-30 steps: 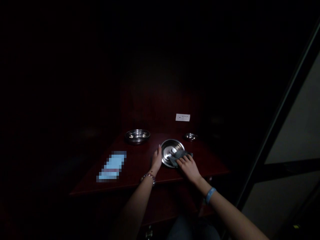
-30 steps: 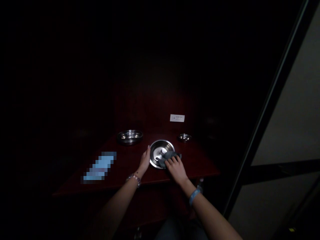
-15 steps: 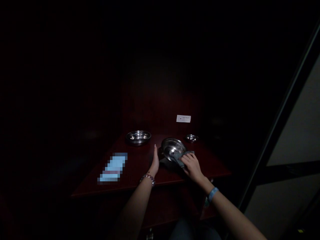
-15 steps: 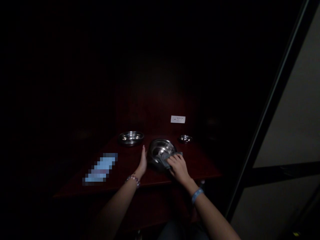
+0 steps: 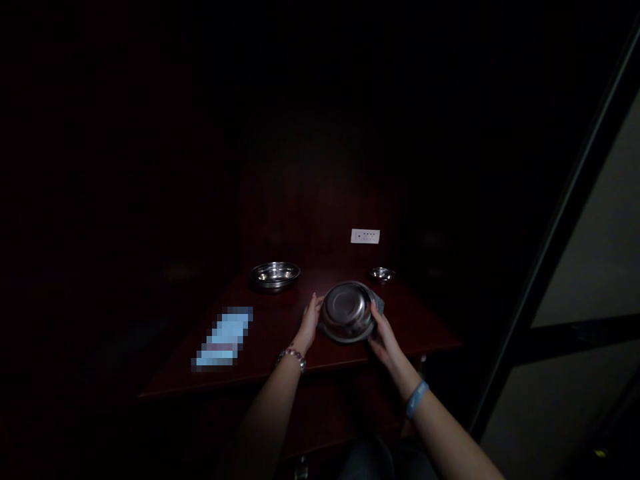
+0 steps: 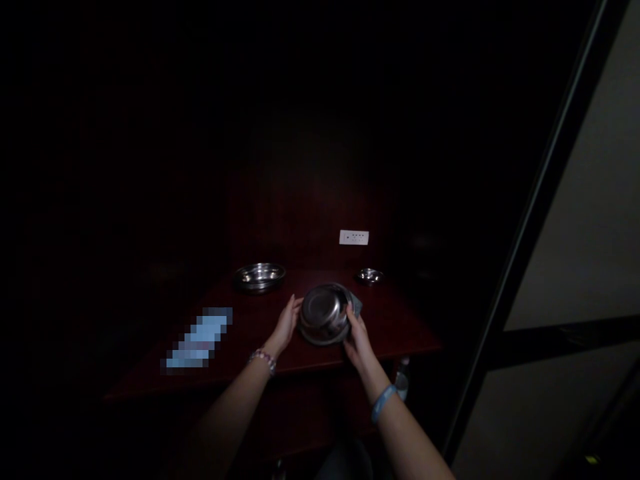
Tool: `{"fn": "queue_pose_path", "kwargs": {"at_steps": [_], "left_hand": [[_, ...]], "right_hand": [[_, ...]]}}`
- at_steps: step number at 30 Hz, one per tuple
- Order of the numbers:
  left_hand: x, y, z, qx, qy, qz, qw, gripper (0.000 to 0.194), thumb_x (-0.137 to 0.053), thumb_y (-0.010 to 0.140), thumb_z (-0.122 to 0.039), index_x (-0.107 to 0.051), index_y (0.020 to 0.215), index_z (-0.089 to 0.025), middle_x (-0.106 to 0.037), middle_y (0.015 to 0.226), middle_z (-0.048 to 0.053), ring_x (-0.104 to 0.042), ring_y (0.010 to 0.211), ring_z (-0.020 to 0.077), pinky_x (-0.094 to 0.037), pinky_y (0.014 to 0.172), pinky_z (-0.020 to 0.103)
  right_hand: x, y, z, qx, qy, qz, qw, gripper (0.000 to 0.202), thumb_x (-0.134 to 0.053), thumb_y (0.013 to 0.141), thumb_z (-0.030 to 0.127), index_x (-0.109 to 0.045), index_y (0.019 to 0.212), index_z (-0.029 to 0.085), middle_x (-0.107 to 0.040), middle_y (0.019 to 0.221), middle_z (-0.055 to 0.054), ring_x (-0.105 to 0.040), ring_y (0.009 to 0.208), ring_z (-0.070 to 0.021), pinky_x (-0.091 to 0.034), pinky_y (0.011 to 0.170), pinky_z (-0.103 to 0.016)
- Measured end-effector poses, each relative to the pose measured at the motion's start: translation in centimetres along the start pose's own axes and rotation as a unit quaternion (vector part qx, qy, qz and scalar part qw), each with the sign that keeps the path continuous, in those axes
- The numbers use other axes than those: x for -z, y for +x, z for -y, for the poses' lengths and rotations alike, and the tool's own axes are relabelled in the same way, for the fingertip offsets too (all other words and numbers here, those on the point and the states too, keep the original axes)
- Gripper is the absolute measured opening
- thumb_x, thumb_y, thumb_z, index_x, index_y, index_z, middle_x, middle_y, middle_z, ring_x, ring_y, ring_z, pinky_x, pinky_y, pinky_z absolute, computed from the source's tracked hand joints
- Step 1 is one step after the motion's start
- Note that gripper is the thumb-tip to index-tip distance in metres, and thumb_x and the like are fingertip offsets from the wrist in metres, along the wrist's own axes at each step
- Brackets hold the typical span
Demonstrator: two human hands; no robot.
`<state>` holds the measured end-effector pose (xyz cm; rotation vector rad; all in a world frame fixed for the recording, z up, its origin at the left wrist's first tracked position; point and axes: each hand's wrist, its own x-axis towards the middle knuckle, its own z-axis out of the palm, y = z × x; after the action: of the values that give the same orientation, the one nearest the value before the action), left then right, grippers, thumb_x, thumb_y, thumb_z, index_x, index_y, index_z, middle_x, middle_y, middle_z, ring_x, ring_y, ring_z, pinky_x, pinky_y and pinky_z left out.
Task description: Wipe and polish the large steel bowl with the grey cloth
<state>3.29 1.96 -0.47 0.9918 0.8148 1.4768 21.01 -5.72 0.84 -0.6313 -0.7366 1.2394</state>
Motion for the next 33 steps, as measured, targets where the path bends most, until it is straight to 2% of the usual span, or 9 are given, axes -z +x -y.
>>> {"fn": "queue_pose_path", "kwargs": {"at_steps": [5,9,11,16,18,21,24,30,33], "left_hand": [[0.3,0.3,0.5,-0.025,0.0,0.009,1.0,0.06,-0.073,0.07,-0.065,-0.074,0.097,-0.012,-0.078,0.097,0.014,-0.069,0.101,0.0287,-0.048,0.101,0.044],[0.2,-0.1,0.1,-0.033,-0.008,-0.028,0.999,0.056,-0.076,0.066,-0.063,-0.074,0.09,-0.013,-0.078,0.091,0.012,-0.07,0.094,0.0272,-0.05,0.096,0.041],[0.1,-0.4,-0.2,-0.035,-0.013,-0.034,0.999,0.054,-0.076,0.066,-0.063,-0.074,0.087,-0.013,-0.078,0.088,0.011,-0.07,0.09,0.0262,-0.051,0.092,0.04],[-0.2,-1.1,-0.8,-0.043,-0.011,-0.029,0.999,0.052,-0.076,0.067,-0.061,-0.073,0.084,-0.012,-0.077,0.083,0.009,-0.068,0.082,0.0236,-0.052,0.084,0.037],[-0.3,-1.2,-0.8,-0.048,-0.003,-0.026,0.998,0.052,-0.075,0.067,-0.061,-0.073,0.082,-0.012,-0.076,0.082,0.009,-0.068,0.081,0.0231,-0.052,0.083,0.037],[-0.4,-1.2,-0.8,-0.058,0.008,-0.028,0.998,0.052,-0.073,0.068,-0.064,-0.072,0.081,-0.013,-0.074,0.079,0.008,-0.067,0.08,0.023,-0.052,0.081,0.037],[-0.4,-1.1,-0.7,-0.065,0.015,-0.044,0.997,0.054,-0.071,0.069,-0.066,-0.071,0.08,-0.014,-0.073,0.077,0.007,-0.065,0.078,0.0225,-0.051,0.08,0.036],[-0.4,-0.9,-0.6,-0.078,0.03,-0.059,0.995,0.052,-0.069,0.072,-0.065,-0.07,0.077,-0.013,-0.071,0.073,0.006,-0.062,0.074,0.0207,-0.048,0.075,0.033],[-0.4,-0.8,-0.5,-0.083,0.033,-0.063,0.994,0.05,-0.067,0.074,-0.063,-0.07,0.077,-0.013,-0.07,0.073,0.006,-0.061,0.073,0.0201,-0.048,0.075,0.033]], "right_hand": [[0.3,0.2,-1.0,0.024,-0.031,-0.007,0.999,0.053,-0.08,0.074,0.05,-0.066,0.119,0.025,-0.075,0.116,-0.003,-0.069,0.11,-0.0251,-0.052,0.103,-0.042],[0.5,0.5,-1.1,0.095,-0.133,-0.024,0.986,0.052,-0.073,0.078,0.052,-0.065,0.119,0.022,-0.073,0.121,-0.006,-0.066,0.115,-0.0259,-0.046,0.109,-0.042],[0.8,0.5,-0.9,0.153,-0.227,-0.026,0.962,0.049,-0.066,0.083,0.051,-0.064,0.122,0.021,-0.071,0.123,-0.008,-0.064,0.119,-0.0263,-0.042,0.112,-0.043],[1.1,-0.5,0.2,0.273,-0.424,0.012,0.863,0.053,-0.048,0.094,0.044,-0.054,0.141,0.02,-0.054,0.148,-0.011,-0.047,0.139,-0.0255,-0.029,0.121,-0.046],[0.9,-0.8,0.6,0.292,-0.453,0.014,0.842,0.055,-0.045,0.096,0.042,-0.05,0.145,0.02,-0.048,0.154,-0.012,-0.041,0.144,-0.0255,-0.026,0.122,-0.048],[0.5,-1.1,1.3,0.296,-0.468,0.02,0.832,0.052,-0.044,0.096,0.042,-0.053,0.142,0.02,-0.053,0.148,-0.012,-0.045,0.14,-0.0263,-0.028,0.121,-0.048],[0.3,-0.9,2.1,0.294,-0.448,0.012,0.844,0.047,-0.045,0.097,0.046,-0.06,0.133,0.019,-0.062,0.136,-0.012,-0.053,0.129,-0.0264,-0.034,0.117,-0.046],[1.1,0.7,3.0,0.203,-0.259,-0.047,0.943,0.058,-0.047,0.094,0.06,-0.067,0.123,0.014,-0.067,0.13,-0.013,-0.058,0.126,-0.0259,-0.037,0.114,-0.043],[2.0,1.7,2.5,0.132,-0.191,-0.076,0.97,0.063,-0.049,0.089,0.069,-0.069,0.121,0.018,-0.072,0.123,-0.01,-0.064,0.12,-0.0251,-0.046,0.107,-0.041]]}}
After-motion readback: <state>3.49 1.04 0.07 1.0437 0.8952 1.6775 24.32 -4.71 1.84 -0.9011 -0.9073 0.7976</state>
